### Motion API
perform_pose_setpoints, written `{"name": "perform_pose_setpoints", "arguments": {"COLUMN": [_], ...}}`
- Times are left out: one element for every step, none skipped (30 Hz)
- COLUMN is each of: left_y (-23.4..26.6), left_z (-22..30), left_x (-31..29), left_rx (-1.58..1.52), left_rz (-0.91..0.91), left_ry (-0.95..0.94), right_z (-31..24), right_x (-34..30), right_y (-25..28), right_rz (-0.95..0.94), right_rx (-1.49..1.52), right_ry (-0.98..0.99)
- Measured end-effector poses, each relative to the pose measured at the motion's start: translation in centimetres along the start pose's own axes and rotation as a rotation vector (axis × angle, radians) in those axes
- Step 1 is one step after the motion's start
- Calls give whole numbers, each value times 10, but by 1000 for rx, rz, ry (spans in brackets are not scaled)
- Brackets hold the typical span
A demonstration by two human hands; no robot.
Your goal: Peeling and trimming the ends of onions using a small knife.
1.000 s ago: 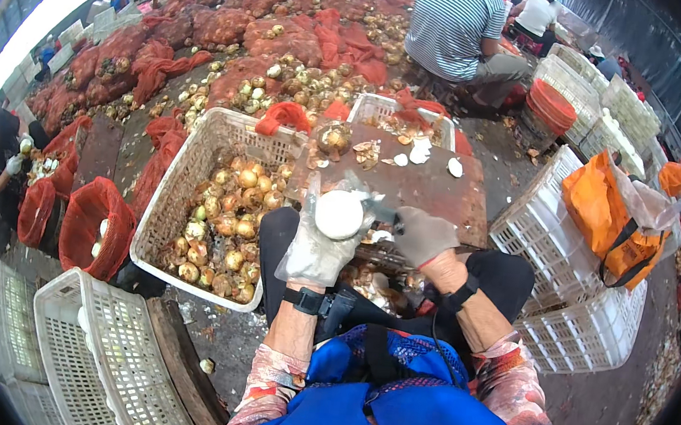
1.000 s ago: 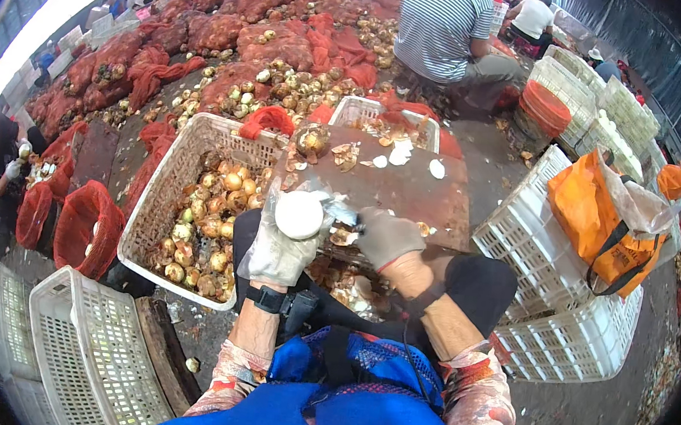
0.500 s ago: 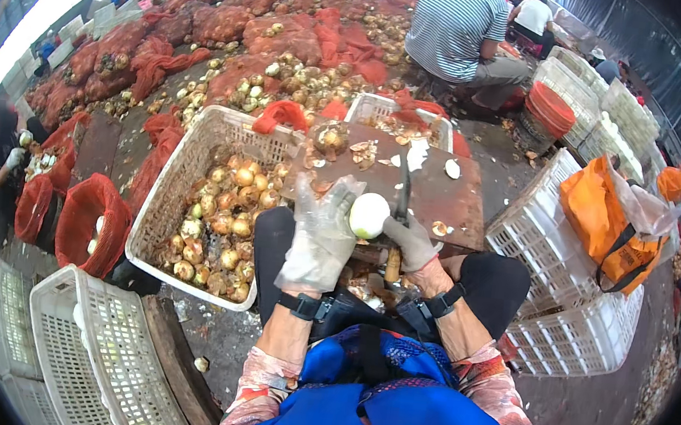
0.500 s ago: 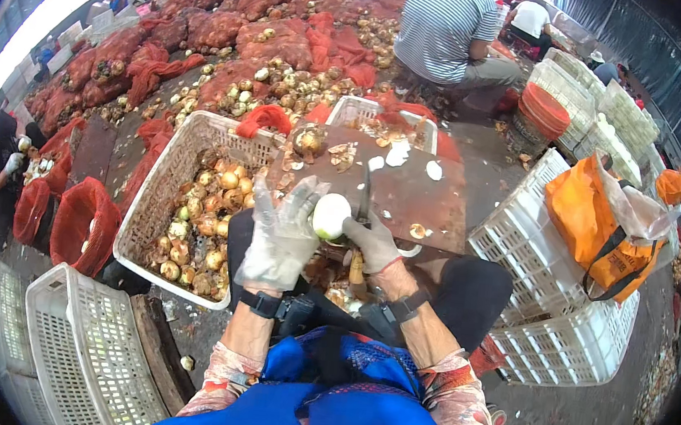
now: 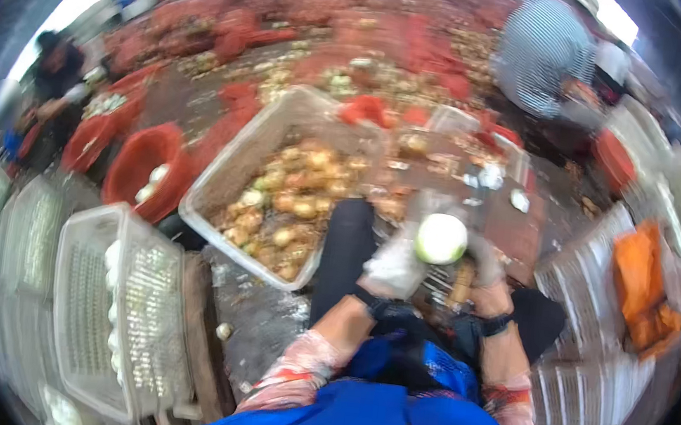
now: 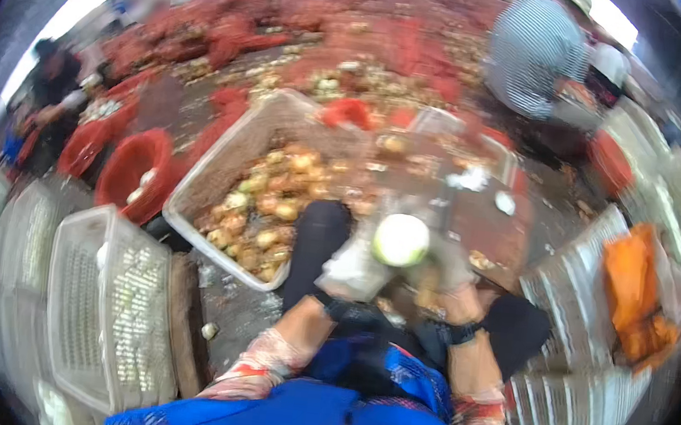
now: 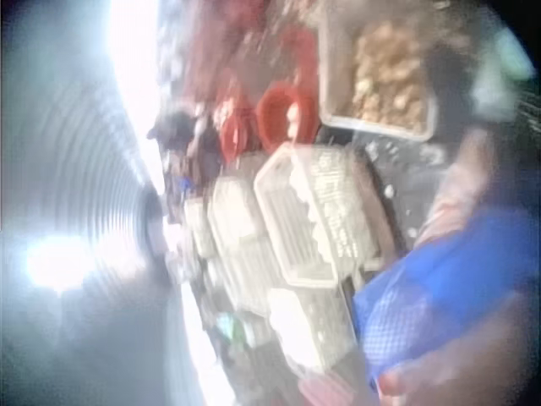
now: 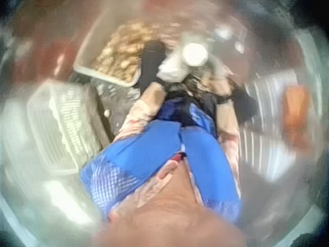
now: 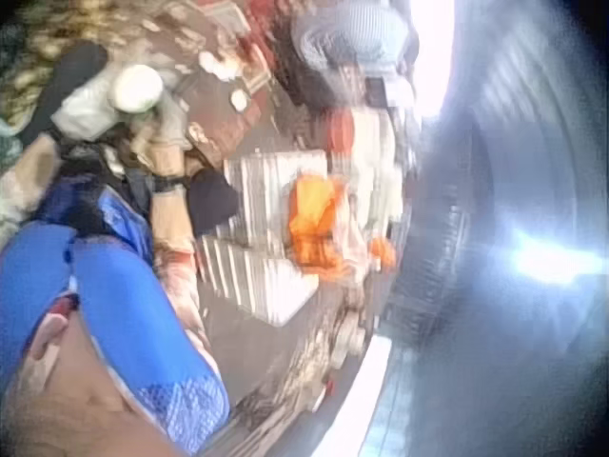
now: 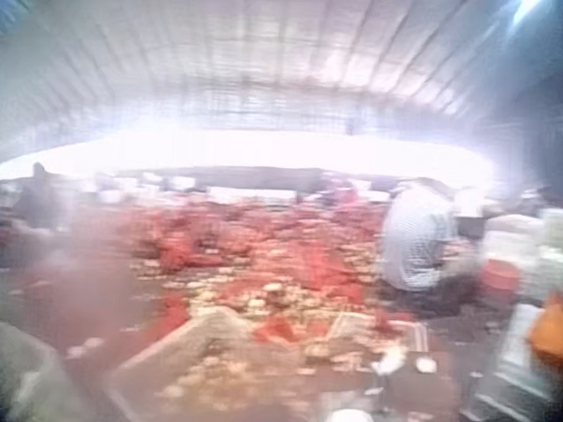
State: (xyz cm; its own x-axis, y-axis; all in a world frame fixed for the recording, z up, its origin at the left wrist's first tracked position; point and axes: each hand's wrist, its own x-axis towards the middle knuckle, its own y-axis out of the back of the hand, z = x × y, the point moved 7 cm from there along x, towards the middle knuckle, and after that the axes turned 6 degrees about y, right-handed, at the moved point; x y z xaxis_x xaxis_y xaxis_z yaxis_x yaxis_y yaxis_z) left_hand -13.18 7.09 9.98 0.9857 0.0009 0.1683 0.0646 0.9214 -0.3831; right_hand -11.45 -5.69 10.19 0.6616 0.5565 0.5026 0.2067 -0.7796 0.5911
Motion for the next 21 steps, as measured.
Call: {"name": "perform_pose_setpoints", "arguments": {"left_y": [7,9,13,-7,-1,-4,6,13,28,47,53,59,62,60,56,50,47,47,46,42,40], "left_z": [-14,-16,-85,-55,-49,-50,-63,-36,-50,-60,-29,-25,-9,-11,-12,-13,-18,-23,-27,-27,-26], "left_x": [0,-4,9,1,-2,2,9,1,5,12,-2,-9,-11,-8,-7,-6,-4,-2,0,1,0], "left_rx": [252,-102,-715,-873,-902,-936,-937,-833,-878,-837,-675,-744,-653,-705,-688,-669,-676,-656,-636,-638,-632], "left_rz": [-23,-67,-45,-25,-19,-32,-79,-14,-52,-36,43,28,54,21,35,54,30,31,36,28,41], "left_ry": [-285,-221,301,538,534,540,473,411,353,296,349,294,281,340,351,359,375,371,365,371,378], "right_z": [18,57,56,77,72,65,55,44,19,16,8,14,1,-5,-8,3,2,1,1,0,0], "right_x": [5,-5,2,-5,0,9,16,20,33,41,46,47,52,52,50,43,42,42,40,39,39], "right_y": [-4,-6,-3,9,10,8,0,-3,-7,-13,-16,-25,-26,-26,-21,-19,-15,-12,-8,-6,-4], "right_rz": [102,267,266,352,385,318,305,321,193,94,-7,-35,-4,20,35,59,58,51,63,48,32], "right_rx": [433,685,570,522,534,560,568,561,351,151,91,44,54,159,139,145,105,70,59,18,-21], "right_ry": [-227,-556,-631,-678,-637,-646,-633,-635,-612,-462,-485,-315,-500,-513,-530,-532,-508,-483,-494,-476,-458]}}
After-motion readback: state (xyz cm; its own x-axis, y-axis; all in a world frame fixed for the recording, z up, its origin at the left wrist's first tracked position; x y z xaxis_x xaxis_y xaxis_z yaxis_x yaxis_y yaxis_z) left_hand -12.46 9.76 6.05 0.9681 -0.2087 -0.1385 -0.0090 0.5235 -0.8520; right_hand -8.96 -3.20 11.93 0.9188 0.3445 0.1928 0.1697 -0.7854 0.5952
